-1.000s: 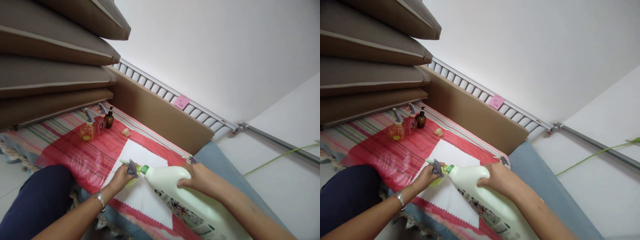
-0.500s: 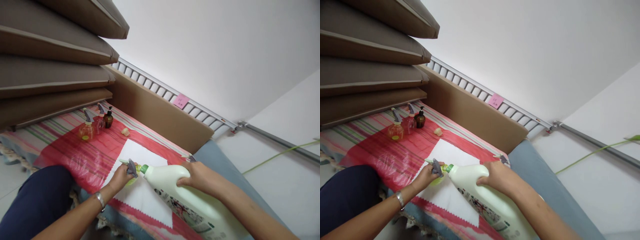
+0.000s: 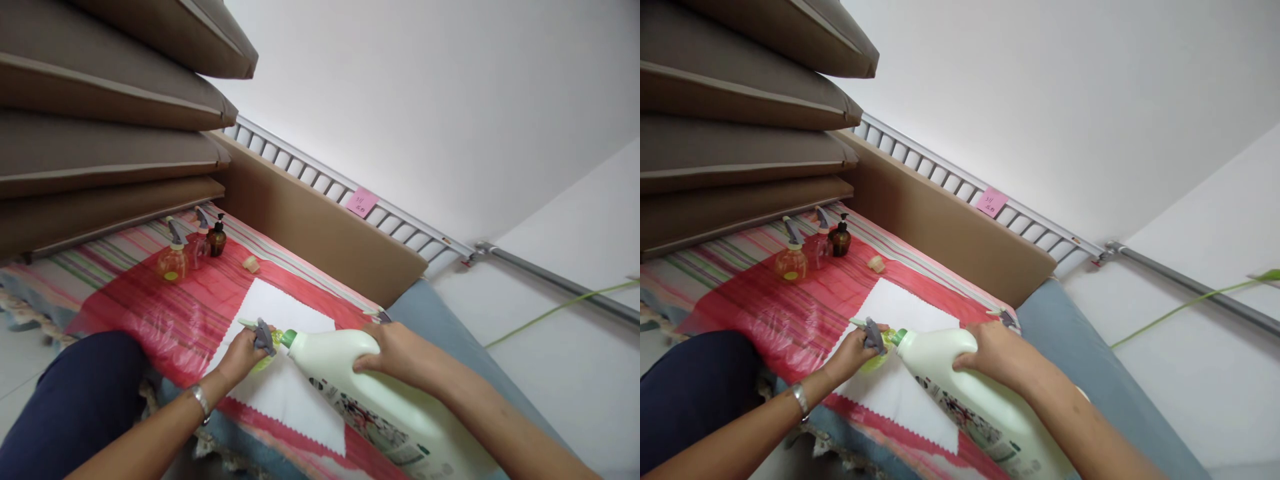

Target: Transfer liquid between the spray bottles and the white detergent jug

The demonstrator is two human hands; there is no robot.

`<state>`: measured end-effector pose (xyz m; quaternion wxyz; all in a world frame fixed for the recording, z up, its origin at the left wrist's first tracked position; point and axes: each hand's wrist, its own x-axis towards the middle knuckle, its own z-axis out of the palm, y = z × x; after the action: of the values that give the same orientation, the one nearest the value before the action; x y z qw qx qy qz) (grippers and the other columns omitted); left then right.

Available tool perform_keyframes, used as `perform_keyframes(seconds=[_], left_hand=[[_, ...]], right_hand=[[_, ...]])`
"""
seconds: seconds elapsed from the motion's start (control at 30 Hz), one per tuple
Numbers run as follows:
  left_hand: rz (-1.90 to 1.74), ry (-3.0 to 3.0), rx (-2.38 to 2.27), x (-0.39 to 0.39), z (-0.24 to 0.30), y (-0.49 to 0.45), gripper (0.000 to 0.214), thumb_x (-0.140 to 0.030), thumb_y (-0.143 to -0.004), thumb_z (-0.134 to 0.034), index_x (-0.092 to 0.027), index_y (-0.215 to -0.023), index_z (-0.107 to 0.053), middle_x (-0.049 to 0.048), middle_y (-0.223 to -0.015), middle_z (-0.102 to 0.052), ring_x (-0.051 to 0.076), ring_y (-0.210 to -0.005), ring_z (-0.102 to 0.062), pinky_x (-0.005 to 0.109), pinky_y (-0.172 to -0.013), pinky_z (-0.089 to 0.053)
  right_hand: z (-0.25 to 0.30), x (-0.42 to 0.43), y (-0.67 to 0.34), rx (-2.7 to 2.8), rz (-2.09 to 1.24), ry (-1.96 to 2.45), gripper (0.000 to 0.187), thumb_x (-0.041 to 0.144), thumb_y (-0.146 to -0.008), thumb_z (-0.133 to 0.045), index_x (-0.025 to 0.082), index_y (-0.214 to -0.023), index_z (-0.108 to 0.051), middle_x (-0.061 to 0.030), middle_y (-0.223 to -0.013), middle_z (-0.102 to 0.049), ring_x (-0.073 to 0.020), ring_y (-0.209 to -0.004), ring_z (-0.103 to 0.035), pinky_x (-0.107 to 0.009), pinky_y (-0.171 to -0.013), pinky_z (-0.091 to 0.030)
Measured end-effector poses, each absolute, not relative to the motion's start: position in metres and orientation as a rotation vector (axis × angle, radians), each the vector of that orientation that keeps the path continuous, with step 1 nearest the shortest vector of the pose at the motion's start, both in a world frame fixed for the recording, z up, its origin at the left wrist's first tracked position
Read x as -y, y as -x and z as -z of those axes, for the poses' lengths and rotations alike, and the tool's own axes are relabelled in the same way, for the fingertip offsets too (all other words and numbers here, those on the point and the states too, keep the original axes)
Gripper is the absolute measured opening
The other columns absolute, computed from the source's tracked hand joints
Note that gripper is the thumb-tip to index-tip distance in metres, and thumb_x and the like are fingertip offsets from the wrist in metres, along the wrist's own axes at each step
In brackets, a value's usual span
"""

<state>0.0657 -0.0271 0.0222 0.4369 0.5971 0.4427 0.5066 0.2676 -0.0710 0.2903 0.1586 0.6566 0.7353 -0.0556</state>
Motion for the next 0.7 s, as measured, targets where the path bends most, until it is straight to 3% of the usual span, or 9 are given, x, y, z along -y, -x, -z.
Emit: perform_keyframes(seconds=[0.7], left_hand=[[-1.259,-1.464,-1.091,0.0249,-0.0223,-0.0622,0.034,-0.02,-0.066,-0.066,-0.017,-0.099,-0.07,0.0066,-0.101,-0.072,0.023,-0.092,-0.065,0.03,-0.084,-0.048]], right_hand=[[-0.2832,0.0735,-0.2741,-2.169,0.187,-1.874,0.032,0.045,-0.067,-0.067,0.021,-0.088,-0.066,-0.0076,-0.086,-0.07,-0.0253,-0.08,-0.062,-0.029,-0.064,-0.041]])
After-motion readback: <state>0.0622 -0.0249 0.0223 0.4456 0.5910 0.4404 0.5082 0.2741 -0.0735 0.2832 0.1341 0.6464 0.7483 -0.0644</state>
